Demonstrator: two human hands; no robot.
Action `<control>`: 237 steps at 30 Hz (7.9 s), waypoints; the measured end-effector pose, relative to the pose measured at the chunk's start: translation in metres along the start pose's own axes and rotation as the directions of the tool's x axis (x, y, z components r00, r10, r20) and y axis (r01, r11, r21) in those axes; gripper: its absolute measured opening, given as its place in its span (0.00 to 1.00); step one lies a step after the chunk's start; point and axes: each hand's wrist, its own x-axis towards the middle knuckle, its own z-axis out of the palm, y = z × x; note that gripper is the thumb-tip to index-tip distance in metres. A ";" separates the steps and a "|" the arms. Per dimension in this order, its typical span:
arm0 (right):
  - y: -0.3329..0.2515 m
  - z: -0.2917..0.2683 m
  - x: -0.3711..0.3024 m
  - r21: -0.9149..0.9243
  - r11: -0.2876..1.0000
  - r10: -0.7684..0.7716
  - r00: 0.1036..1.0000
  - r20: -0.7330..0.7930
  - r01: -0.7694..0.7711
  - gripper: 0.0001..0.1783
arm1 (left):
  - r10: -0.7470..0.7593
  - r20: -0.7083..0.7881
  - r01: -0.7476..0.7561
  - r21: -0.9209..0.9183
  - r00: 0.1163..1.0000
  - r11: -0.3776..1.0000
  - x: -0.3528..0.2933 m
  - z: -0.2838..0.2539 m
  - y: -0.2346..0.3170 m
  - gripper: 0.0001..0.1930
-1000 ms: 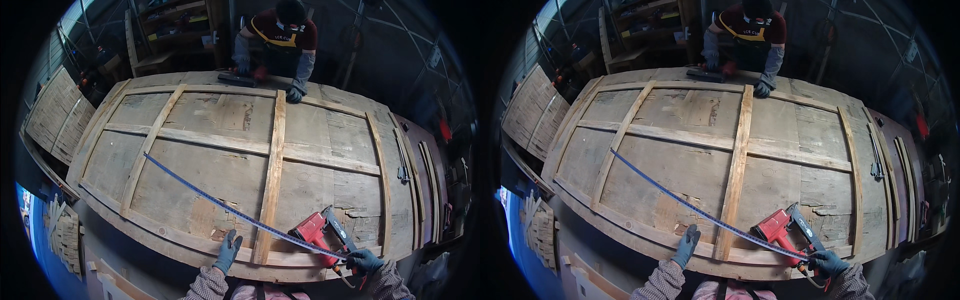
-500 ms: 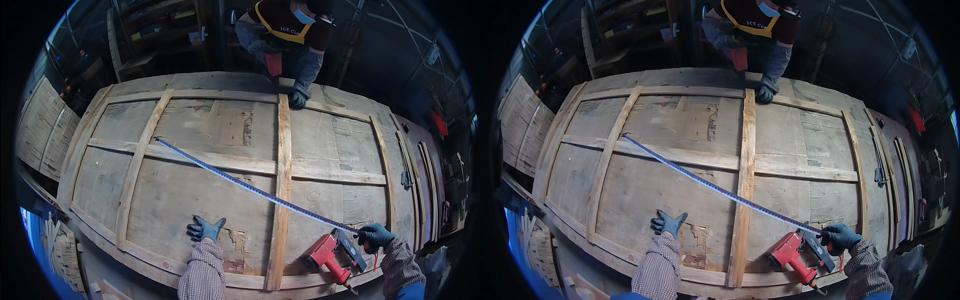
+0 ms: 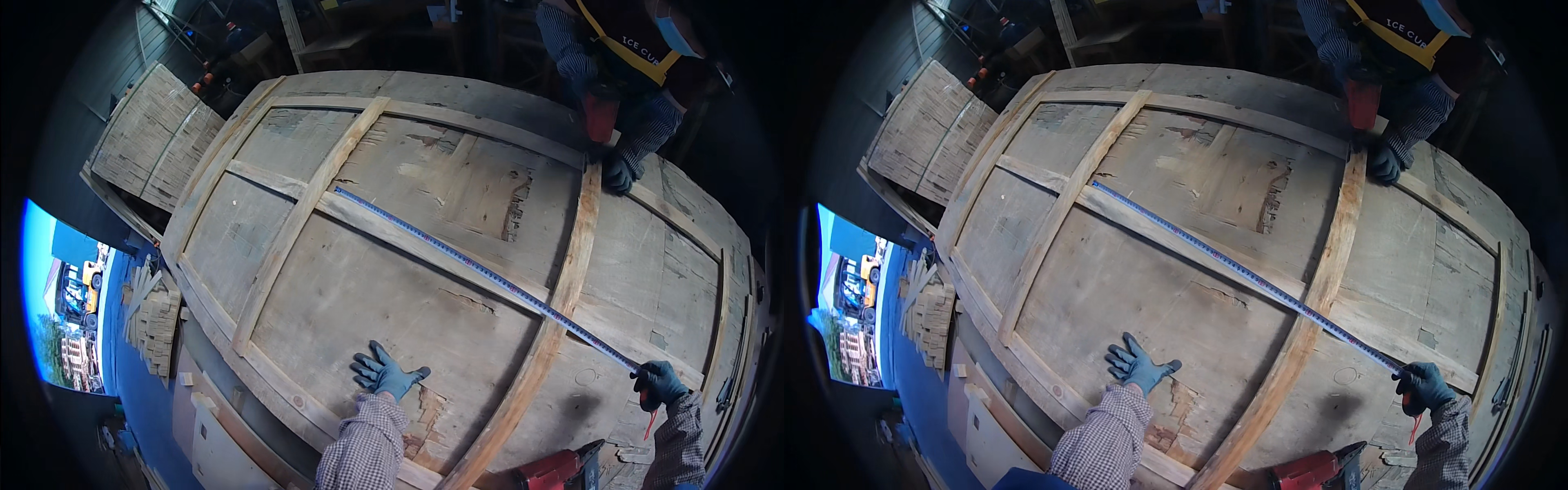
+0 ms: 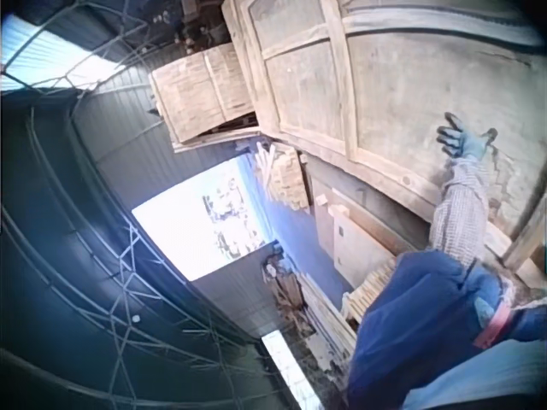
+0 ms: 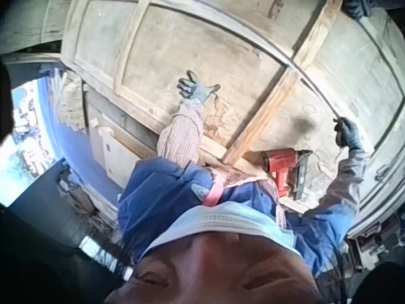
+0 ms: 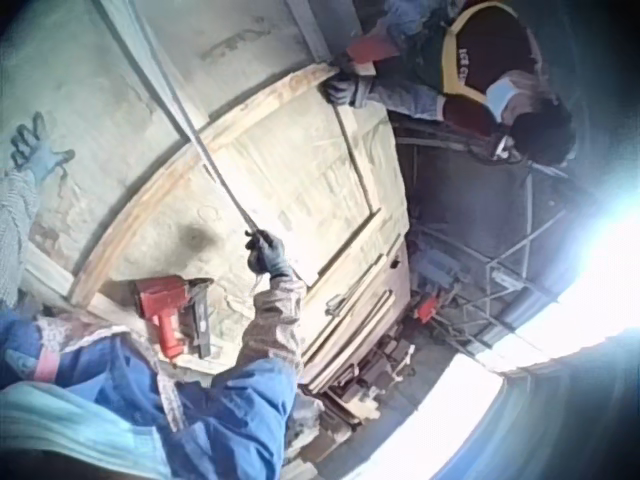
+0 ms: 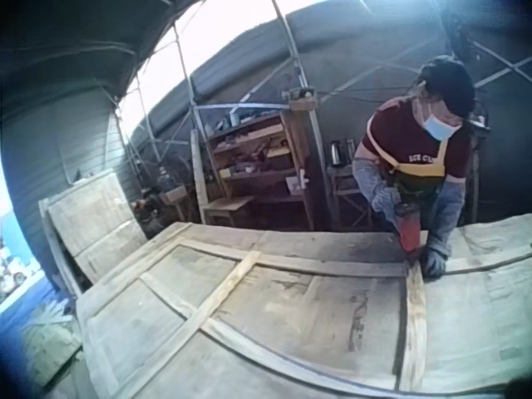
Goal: The person measures a wooden frame with a tape measure and uses a nail gun to attach wooden planks. A coworker assists by nailing planks on the opposite side. The person repeatedly measures and fastens planks to build the frame structure.
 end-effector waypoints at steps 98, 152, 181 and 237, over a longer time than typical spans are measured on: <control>0.308 0.238 -0.398 0.891 0.028 0.700 0.627 -0.341 0.453 0.36 | 0.812 0.344 -0.401 -0.736 0.472 0.545 -0.274 0.146 -0.151 0.21; 0.025 0.297 -0.309 0.377 0.918 0.251 0.915 -0.318 -0.121 0.24 | 0.454 -0.056 -0.169 -0.962 0.889 0.213 -0.142 0.117 -0.366 0.18; 0.016 0.298 -0.314 -0.001 0.940 0.341 0.937 0.073 -0.341 0.22 | 0.663 0.040 -0.350 -0.825 0.748 0.444 -0.196 0.147 -0.365 0.16; 0.488 -0.042 -0.397 -0.609 0.708 -0.285 0.644 -0.709 -0.357 0.45 | 0.860 0.157 -0.835 -0.209 0.485 0.509 -0.501 0.331 -0.121 0.18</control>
